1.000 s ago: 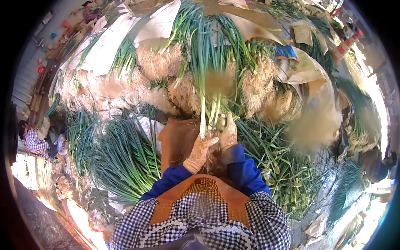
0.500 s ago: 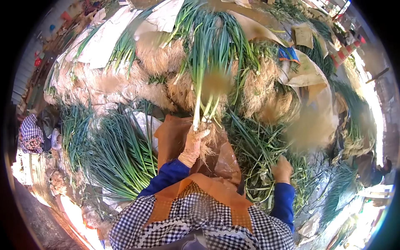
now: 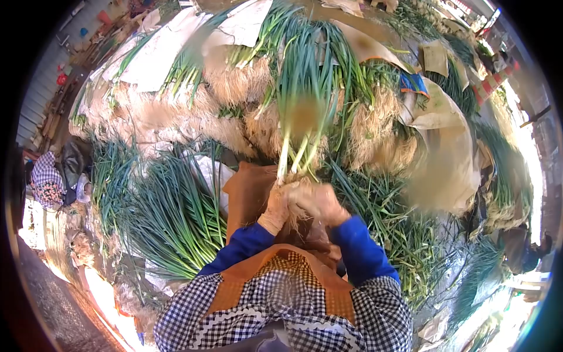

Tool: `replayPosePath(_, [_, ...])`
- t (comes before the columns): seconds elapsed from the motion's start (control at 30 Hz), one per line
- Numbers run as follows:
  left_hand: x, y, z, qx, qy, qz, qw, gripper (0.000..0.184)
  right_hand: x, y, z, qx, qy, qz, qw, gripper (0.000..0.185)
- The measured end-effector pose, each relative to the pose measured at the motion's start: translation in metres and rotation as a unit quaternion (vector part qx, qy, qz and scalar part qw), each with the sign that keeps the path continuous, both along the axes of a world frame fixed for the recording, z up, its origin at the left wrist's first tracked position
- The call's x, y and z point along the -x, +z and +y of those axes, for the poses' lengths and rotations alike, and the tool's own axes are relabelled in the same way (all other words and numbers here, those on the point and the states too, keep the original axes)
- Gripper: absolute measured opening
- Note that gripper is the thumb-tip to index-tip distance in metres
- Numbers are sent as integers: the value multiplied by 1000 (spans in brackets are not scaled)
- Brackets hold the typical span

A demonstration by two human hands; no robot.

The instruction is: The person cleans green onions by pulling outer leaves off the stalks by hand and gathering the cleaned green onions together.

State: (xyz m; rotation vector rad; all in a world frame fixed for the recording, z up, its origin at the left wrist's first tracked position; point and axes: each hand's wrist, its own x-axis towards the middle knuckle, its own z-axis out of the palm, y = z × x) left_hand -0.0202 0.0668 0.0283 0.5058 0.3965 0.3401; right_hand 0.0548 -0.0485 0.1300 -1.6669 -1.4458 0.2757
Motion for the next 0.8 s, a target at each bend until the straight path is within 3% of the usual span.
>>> replayPosePath(0.03, [-1, -7, 4, 55, -39, -6, 998, 31, 12, 8, -18, 69, 68, 129, 987, 24])
replayPosePath(0.07, [3, 6, 7, 54, -59, -5, 997, 31, 11, 24, -36, 81, 180, 178, 964, 23])
replayPosePath(0.17, [6, 23, 17, 51, -76, -11, 996, 32, -34, -26, -114, 200, 129, 255, 937, 29])
replayPosePath(0.2, [7, 23, 16, 51, -70, -14, 996, 33, -41, -29, -117, 347, -20, 159, 924, 29])
replayPosePath(0.23, [11, 17, 14, 52, -74, -13, 996, 33, -45, -22, -111, 504, -135, 79, 849, 30])
replayPosePath(0.27, [9, 11, 15, 38, -77, -20, 996, 33, -56, -15, -96, 572, -204, -145, 781, 32])
replayPosePath(0.3, [3, 9, 17, 23, -73, -30, 997, 34, -69, -46, -95, 315, -222, -87, 919, 36])
replayPosePath(0.33, [3, 12, 15, 40, -56, -18, 997, 34, -59, -22, -63, 206, -192, 234, 930, 38])
replayPosePath(0.37, [8, 14, 14, 37, -55, -13, 998, 34, -57, -22, -38, 118, -129, 341, 924, 41])
replayPosePath(0.43, [10, 23, 15, 52, -86, -48, 994, 35, -62, -39, 10, 235, -108, 414, 872, 48])
replayPosePath(0.5, [14, 32, 16, 50, -81, -19, 995, 36, -48, -82, 37, 57, -48, 373, 925, 47])
replayPosePath(0.6, [27, 47, 20, 10, -39, 2, 999, 35, -29, -83, 55, 34, -177, 69, 981, 37])
replayPosePath(0.63, [27, 45, 19, -4, -32, 30, 999, 35, -26, -87, 58, 34, -177, 71, 981, 37])
replayPosePath(0.67, [29, 41, 15, -16, -28, 60, 998, 34, -21, -94, 59, 105, -257, -97, 956, 33])
replayPosePath(0.7, [28, 39, 12, -15, -32, 64, 997, 34, -17, -99, 57, 174, -327, -262, 891, 32])
replayPosePath(0.77, [23, 35, 11, 7, -23, 21, 999, 32, -8, -66, 41, 136, -321, -242, 905, 29])
replayPosePath(0.8, [22, 33, 14, 44, -26, 3, 999, 29, 2, -38, 21, 65, -208, -100, 971, 23])
